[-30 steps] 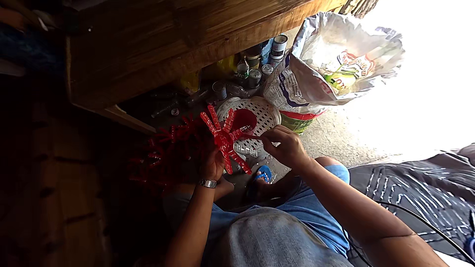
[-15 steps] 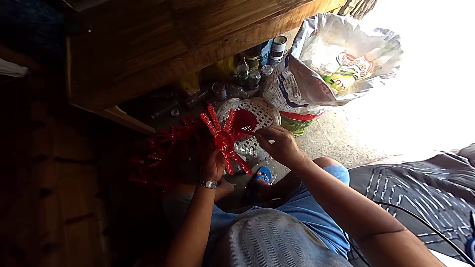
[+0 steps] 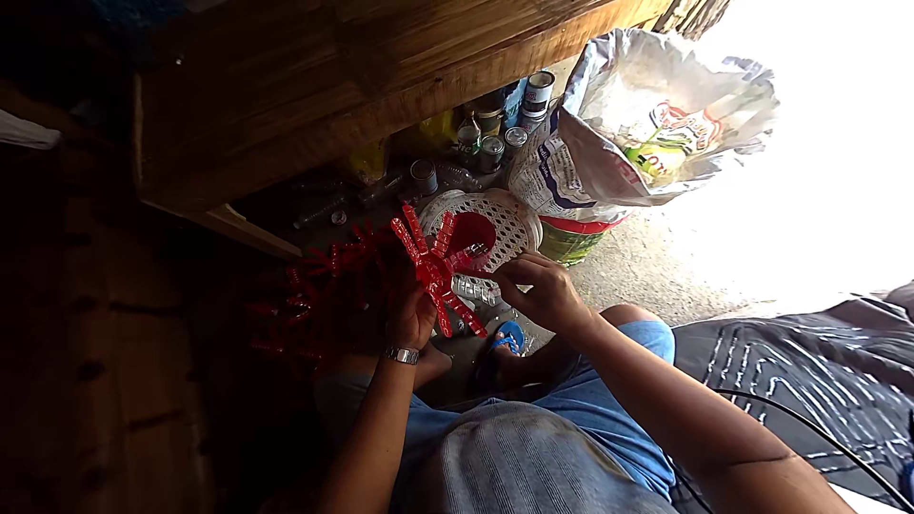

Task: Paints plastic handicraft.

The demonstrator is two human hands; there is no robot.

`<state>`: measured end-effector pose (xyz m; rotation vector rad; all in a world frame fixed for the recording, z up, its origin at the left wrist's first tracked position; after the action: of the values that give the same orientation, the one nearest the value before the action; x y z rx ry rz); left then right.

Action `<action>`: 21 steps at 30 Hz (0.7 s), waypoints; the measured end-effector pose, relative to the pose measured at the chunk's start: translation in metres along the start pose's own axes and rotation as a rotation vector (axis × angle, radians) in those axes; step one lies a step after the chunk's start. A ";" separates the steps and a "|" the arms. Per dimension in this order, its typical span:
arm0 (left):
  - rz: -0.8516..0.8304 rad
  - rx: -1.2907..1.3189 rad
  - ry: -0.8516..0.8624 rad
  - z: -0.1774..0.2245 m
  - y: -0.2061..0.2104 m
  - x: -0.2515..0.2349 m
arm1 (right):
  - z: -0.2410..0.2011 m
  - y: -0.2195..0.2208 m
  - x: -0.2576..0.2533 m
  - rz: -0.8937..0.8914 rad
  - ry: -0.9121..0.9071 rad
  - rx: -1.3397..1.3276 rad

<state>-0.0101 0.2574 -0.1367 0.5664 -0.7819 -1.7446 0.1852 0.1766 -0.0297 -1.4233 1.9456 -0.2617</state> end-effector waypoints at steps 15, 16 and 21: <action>0.020 -0.047 0.025 0.015 0.000 0.011 | 0.007 -0.037 -0.004 0.174 0.049 0.021; 0.023 -0.059 0.018 0.015 -0.003 0.012 | 0.006 -0.033 -0.004 0.151 0.046 0.021; 0.082 -0.068 0.012 0.014 -0.019 0.015 | 0.001 -0.012 -0.007 0.060 0.009 0.024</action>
<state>-0.0367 0.2501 -0.1414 0.4922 -0.7252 -1.6839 0.1956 0.1788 -0.0209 -1.3481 1.9827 -0.2628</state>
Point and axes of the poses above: each hand's wrist, its own x-axis away from the middle knuckle, its own y-axis out of the palm, z = x × y, the point moved 8 cm from there along -x, towards the middle knuckle, and after that the axes turned 10 degrees about y, right-handed, at the moved point
